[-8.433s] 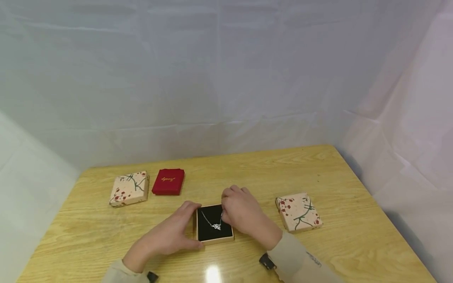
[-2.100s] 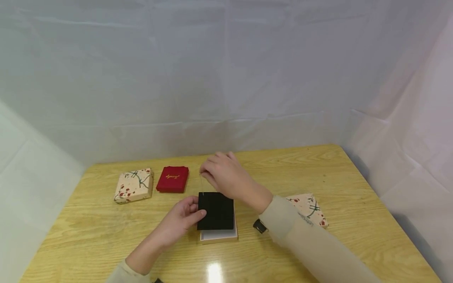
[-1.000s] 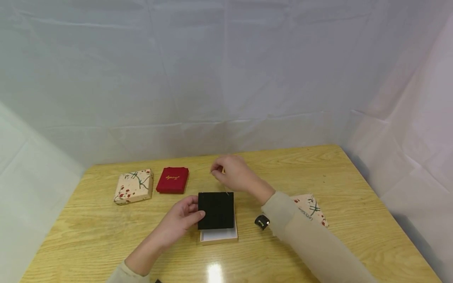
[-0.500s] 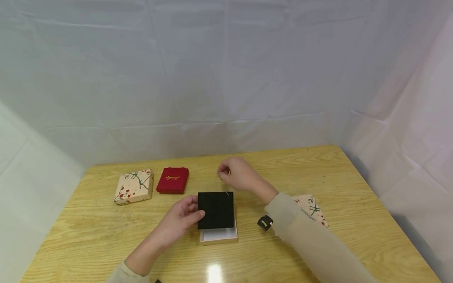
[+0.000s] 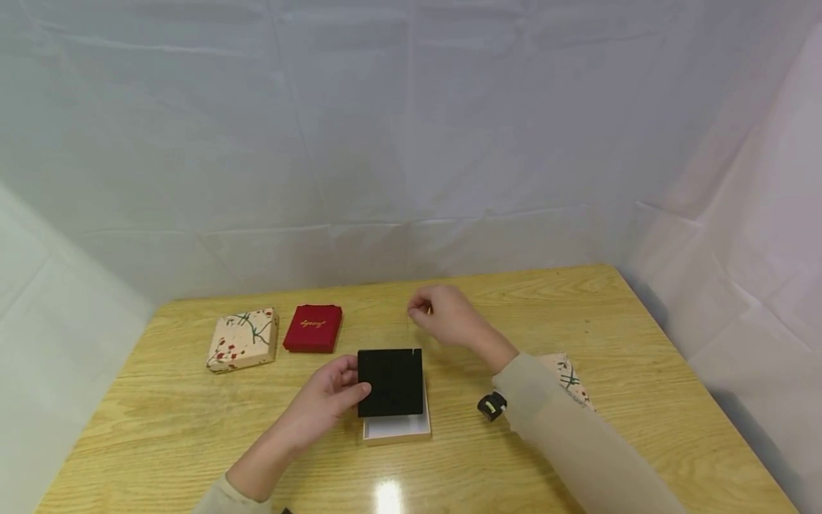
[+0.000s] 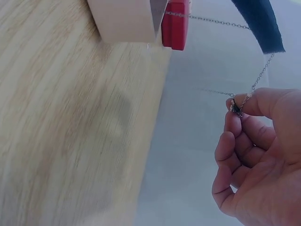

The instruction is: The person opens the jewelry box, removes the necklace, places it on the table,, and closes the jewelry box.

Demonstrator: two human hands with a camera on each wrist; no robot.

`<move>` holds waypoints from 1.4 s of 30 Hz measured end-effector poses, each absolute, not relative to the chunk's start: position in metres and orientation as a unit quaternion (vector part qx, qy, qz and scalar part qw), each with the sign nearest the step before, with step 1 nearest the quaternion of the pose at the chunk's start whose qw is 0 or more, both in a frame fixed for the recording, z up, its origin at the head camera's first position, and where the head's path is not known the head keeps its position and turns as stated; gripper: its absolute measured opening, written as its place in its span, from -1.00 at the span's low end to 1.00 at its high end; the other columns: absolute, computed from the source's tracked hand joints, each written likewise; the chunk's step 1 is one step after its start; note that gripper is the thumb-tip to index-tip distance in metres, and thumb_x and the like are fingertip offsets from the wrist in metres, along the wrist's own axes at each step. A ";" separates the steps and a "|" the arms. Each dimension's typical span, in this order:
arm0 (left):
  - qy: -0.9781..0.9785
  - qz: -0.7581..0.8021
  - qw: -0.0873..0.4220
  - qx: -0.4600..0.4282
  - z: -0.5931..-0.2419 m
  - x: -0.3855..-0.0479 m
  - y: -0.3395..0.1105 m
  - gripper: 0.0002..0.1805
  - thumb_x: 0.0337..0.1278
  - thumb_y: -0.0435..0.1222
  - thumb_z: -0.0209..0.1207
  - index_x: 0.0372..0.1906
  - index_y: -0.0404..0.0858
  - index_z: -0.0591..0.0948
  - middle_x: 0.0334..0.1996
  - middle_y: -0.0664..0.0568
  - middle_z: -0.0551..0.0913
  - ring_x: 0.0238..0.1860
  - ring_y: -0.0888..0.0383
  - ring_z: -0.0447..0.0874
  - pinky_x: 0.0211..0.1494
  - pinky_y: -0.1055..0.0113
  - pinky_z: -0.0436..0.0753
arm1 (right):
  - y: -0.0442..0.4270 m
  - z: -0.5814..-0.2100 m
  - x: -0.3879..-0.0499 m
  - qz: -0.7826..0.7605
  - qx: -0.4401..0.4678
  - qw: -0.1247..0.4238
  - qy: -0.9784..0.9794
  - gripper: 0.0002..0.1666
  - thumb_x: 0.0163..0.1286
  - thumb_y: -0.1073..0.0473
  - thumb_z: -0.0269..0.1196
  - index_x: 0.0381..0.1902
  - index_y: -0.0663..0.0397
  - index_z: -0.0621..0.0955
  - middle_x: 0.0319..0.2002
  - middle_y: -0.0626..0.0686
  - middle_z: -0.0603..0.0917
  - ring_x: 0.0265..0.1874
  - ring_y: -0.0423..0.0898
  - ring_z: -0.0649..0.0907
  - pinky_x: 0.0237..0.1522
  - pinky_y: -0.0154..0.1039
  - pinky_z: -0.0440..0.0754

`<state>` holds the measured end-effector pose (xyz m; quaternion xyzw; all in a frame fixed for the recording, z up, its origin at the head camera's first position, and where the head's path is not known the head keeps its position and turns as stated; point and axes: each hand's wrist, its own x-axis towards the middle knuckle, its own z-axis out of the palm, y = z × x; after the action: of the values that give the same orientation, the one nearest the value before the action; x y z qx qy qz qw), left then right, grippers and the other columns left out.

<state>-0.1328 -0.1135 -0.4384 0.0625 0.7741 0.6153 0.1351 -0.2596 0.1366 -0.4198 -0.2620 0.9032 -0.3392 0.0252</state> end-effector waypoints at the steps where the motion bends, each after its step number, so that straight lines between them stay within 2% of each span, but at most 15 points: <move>1: 0.775 0.615 0.134 0.063 -0.439 -0.133 -0.113 -0.47 0.48 -0.36 0.23 0.38 -0.54 0.40 0.22 -0.31 0.61 0.14 -0.08 0.62 0.18 0.03 0.68 | 0.138 -0.420 -0.260 -0.339 -0.261 0.025 0.903 -0.76 0.61 0.14 0.25 0.01 0.14 0.77 -0.18 -0.05 0.75 -0.22 -0.13 0.66 -0.13 -0.10 0.68; 8: 0.773 0.616 0.137 0.063 -0.440 -0.134 -0.114 -0.47 0.48 -0.36 0.23 0.38 -0.54 0.40 0.21 -0.30 0.61 0.13 -0.07 0.61 0.15 0.05 0.67 | 0.144 -0.421 -0.260 -0.339 -0.257 0.021 0.905 -0.78 0.61 0.14 0.25 0.00 0.12 0.77 -0.17 -0.04 0.75 -0.23 -0.14 0.66 -0.14 -0.10 0.68; 15: 0.773 0.616 0.139 0.070 -0.440 -0.134 -0.113 -0.41 0.49 -0.35 0.22 0.44 -0.55 0.36 0.32 -0.40 0.54 0.31 -0.20 0.55 0.32 -0.14 0.59 | 0.146 -0.421 -0.260 -0.342 -0.255 0.023 0.904 -0.81 0.60 0.15 0.27 -0.04 0.12 0.76 -0.22 -0.05 0.74 -0.30 -0.16 0.65 -0.21 -0.13 0.66; 22: 0.774 0.613 0.137 0.081 -0.439 -0.136 -0.112 -0.43 0.49 -0.35 0.22 0.41 -0.57 0.37 0.23 -0.32 0.62 0.23 -0.14 0.60 0.27 -0.07 0.63 | 0.147 -0.423 -0.264 -0.335 -0.253 0.023 0.907 -0.81 0.60 0.15 0.27 -0.05 0.11 0.76 -0.23 -0.05 0.74 -0.30 -0.16 0.64 -0.23 -0.14 0.66; 30: 0.767 0.619 0.146 0.087 -0.440 -0.137 -0.113 -0.48 0.50 -0.36 0.20 0.37 -0.55 0.39 0.09 -0.21 0.68 0.09 -0.02 0.62 0.13 0.12 0.67 | 0.147 -0.426 -0.268 -0.341 -0.255 0.030 0.905 -0.80 0.61 0.15 0.27 -0.05 0.12 0.76 -0.26 -0.07 0.74 -0.33 -0.16 0.63 -0.26 -0.15 0.64; 42: 0.764 0.622 0.148 0.081 -0.441 -0.137 -0.111 -0.54 0.49 -0.37 0.20 0.32 -0.52 0.42 0.01 -0.20 0.65 -0.04 0.02 0.58 -0.02 0.17 0.63 | 0.150 -0.430 -0.272 -0.331 -0.251 0.016 0.909 -0.82 0.60 0.16 0.27 -0.04 0.11 0.77 -0.15 -0.01 0.77 -0.19 -0.10 0.69 -0.10 -0.07 0.69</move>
<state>-0.1372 -0.1115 -0.4408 0.0810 0.7644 0.6223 0.1480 -0.2724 0.1502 -0.4304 -0.2510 0.9093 -0.3315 0.0156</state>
